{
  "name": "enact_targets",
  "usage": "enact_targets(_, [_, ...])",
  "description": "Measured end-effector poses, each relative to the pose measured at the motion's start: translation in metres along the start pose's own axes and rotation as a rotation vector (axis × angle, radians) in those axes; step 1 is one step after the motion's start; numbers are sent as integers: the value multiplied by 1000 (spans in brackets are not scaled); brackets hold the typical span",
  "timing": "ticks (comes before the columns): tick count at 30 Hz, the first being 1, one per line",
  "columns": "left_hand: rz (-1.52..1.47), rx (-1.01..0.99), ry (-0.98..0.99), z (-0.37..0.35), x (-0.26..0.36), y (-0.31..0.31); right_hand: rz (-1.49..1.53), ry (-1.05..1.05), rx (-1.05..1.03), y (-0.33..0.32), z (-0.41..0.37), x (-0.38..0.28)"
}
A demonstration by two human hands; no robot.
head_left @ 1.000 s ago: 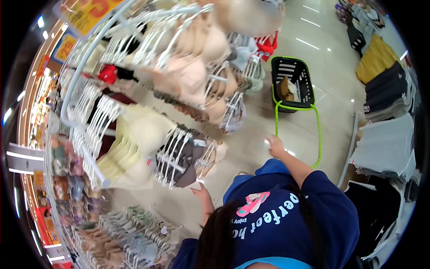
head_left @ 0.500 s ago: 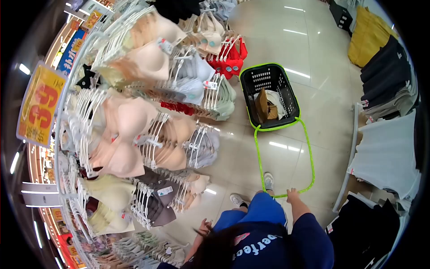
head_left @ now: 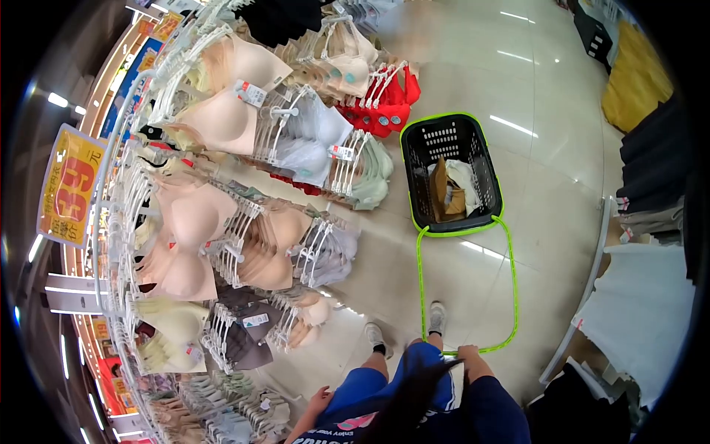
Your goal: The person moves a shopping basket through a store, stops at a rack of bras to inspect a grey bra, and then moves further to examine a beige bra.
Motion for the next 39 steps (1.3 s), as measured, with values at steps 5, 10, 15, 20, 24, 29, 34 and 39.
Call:
enact_targets(5, [-27,104,100,-4,88,-14,-15,-277,81,-63,-56,8])
enact_targets(10, [32,165,663,23,199,1,23,-507,386,-181,-142,-18])
enact_targets(15, [253,190,1122,-14,348,19,166,-451,395,-279,-167,-60])
enact_targets(20, [512,381,1408,-16,417,29,55,-419,450,-343,-165,-101])
enact_targets(24, [444,311,1478,19,454,18,131,-400,436,-375,-167,-115])
enact_targets(29, [708,74,1547,51,474,51,307,-237,-2,-377,-141,-65])
enact_targets(34, [722,-42,1620,77,515,53,100,-141,166,-402,-149,7])
enact_targets(39, [673,-151,1773,121,549,35,-44,-98,362,-443,-143,-15])
Point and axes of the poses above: each hand's wrist, its own z-axis towards the middle knuckle, its own y-axis out of the palm, x = y × z, the point moved 3 cm from there along z, towards the middle knuckle, and after that the axes turned 7 degrees about x, right-handed, at the moved point
